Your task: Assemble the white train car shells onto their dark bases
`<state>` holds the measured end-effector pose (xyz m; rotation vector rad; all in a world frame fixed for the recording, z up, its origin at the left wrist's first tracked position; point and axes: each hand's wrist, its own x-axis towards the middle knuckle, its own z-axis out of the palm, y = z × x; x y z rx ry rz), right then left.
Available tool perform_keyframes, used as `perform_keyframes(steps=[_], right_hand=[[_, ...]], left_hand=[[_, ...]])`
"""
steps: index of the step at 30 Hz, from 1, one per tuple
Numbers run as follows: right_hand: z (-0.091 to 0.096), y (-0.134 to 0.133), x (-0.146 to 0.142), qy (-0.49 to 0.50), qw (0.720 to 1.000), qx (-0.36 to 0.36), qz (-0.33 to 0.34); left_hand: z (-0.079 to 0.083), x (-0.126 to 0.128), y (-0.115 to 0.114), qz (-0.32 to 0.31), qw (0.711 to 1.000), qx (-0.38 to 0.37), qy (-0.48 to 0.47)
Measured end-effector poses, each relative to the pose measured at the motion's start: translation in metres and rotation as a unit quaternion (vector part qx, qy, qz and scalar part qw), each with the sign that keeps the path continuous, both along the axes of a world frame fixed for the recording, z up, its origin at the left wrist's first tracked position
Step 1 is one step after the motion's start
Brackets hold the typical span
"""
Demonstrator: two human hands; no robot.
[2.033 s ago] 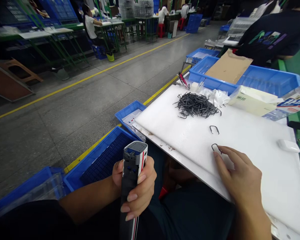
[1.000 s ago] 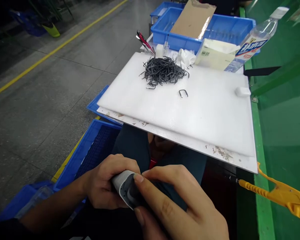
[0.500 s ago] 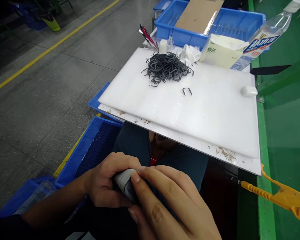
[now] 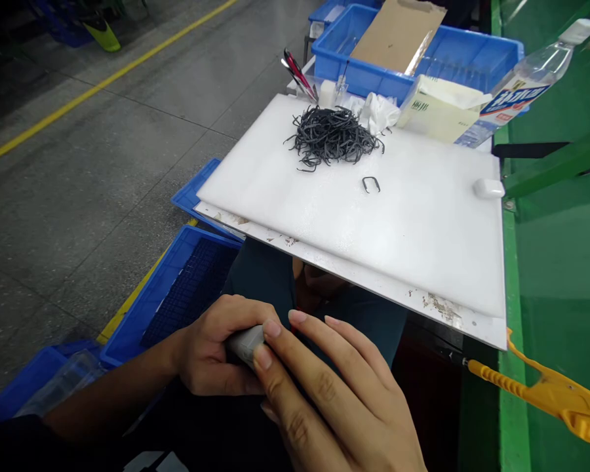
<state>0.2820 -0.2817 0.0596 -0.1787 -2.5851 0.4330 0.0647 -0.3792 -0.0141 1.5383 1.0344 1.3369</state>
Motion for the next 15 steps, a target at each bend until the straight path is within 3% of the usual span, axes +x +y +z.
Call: perform_keyframes(steps=[5, 12, 15], right_hand=[[-0.012, -0.013, -0.004, -0.006, 0.999, -0.008, -0.038], [-0.061, -0.012, 0.009, 0.054, 0.997, -0.048, -0.020], [-0.068, -0.013, 0.024, 0.115, 0.989, -0.051, -0.081]], left_hand=[[-0.003, -0.001, 0.001, 0.007, 1.000, -0.004, -0.007], [-0.002, 0.003, 0.004, 0.023, 0.999, -0.020, 0.025], [0.000, 0.010, 0.005, 0.003, 0.999, -0.025, 0.025]])
